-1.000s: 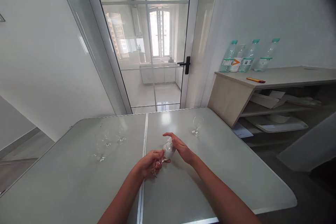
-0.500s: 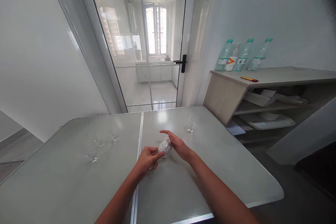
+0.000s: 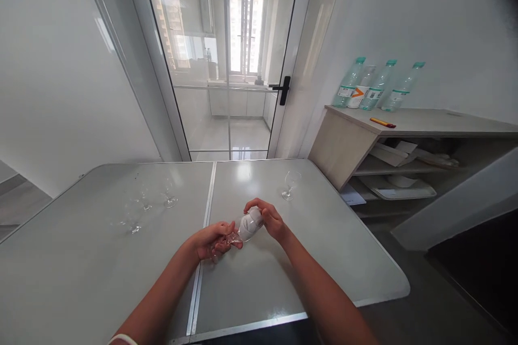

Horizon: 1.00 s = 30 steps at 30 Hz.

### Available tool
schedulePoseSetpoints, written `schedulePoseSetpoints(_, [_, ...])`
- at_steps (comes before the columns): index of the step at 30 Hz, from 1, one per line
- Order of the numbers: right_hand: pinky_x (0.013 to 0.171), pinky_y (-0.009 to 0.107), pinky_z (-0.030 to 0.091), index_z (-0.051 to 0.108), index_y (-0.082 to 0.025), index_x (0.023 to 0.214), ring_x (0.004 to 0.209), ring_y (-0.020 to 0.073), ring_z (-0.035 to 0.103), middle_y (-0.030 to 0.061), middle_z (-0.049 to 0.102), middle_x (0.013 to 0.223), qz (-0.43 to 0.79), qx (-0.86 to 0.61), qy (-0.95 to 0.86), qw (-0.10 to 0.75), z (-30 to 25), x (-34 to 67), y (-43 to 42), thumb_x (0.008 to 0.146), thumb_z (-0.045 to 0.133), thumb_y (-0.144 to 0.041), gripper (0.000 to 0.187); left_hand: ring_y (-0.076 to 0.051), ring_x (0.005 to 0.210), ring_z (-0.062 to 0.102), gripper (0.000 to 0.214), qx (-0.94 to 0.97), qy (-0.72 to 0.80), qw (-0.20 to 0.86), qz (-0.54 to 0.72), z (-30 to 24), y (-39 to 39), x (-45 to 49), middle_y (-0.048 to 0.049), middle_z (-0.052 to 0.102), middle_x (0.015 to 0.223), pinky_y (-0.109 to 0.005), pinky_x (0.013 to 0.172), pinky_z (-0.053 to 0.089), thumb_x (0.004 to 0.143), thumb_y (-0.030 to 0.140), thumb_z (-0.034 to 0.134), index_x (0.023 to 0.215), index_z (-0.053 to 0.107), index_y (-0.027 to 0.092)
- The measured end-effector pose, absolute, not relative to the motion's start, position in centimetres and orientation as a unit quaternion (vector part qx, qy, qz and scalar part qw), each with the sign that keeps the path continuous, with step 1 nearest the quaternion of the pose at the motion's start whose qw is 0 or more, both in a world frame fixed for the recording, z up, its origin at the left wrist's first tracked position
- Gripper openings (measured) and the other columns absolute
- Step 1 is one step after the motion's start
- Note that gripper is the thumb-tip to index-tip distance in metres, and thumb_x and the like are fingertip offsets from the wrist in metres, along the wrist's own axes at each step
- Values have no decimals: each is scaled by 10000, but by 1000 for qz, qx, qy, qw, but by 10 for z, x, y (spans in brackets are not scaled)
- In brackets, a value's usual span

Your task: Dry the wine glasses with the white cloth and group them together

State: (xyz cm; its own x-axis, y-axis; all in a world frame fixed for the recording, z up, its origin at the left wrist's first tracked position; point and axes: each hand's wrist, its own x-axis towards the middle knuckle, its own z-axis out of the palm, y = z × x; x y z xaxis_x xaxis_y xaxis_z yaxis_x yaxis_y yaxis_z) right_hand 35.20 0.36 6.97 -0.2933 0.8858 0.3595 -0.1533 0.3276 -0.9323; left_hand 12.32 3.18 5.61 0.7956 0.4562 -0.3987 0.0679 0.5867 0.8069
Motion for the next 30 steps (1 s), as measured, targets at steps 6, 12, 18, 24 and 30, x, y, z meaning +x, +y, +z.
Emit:
schedulePoseSetpoints(6, [592,282,353,711,-204,1019,635,159,468,13,530,751,546,-436,-506,506,66,342,18,904,468,-753,612,-124,531,562,471,739,405,471,260,51,20,138,-76,744,854,-239,525,405,882,449,681,1241,699,144])
schedulePoseSetpoints(12, [655,280,396,680,-229,1079,696,161,501,-3,566,782,629,-432,-407,502,60,340,23,853,598,-685,515,-240,836,702,518,819,463,214,263,47,16,145,-110,773,1062,-282,690,462,854,268,713,1365,646,212])
schedulePoseSetpoints(18, [611,279,333,708,-222,1007,627,154,425,-17,466,674,574,-414,-498,502,69,347,15,951,468,-650,493,-54,416,403,499,596,381,671,222,57,17,143,-63,687,758,-216,425,298,884,580,647,967,744,98])
schedulePoseSetpoints(24, [626,297,301,700,-198,872,648,157,401,13,512,737,520,-341,-565,542,77,351,10,948,490,-586,448,-1,400,251,534,436,323,828,145,56,26,133,-96,698,860,-181,368,155,837,629,680,964,669,110])
schedulePoseSetpoints(30, [668,287,384,701,-231,1102,714,171,496,3,543,785,576,-404,-527,477,66,345,17,962,428,-683,547,-128,530,534,397,729,411,489,245,54,18,138,-78,713,829,-245,514,368,877,461,668,1093,712,132])
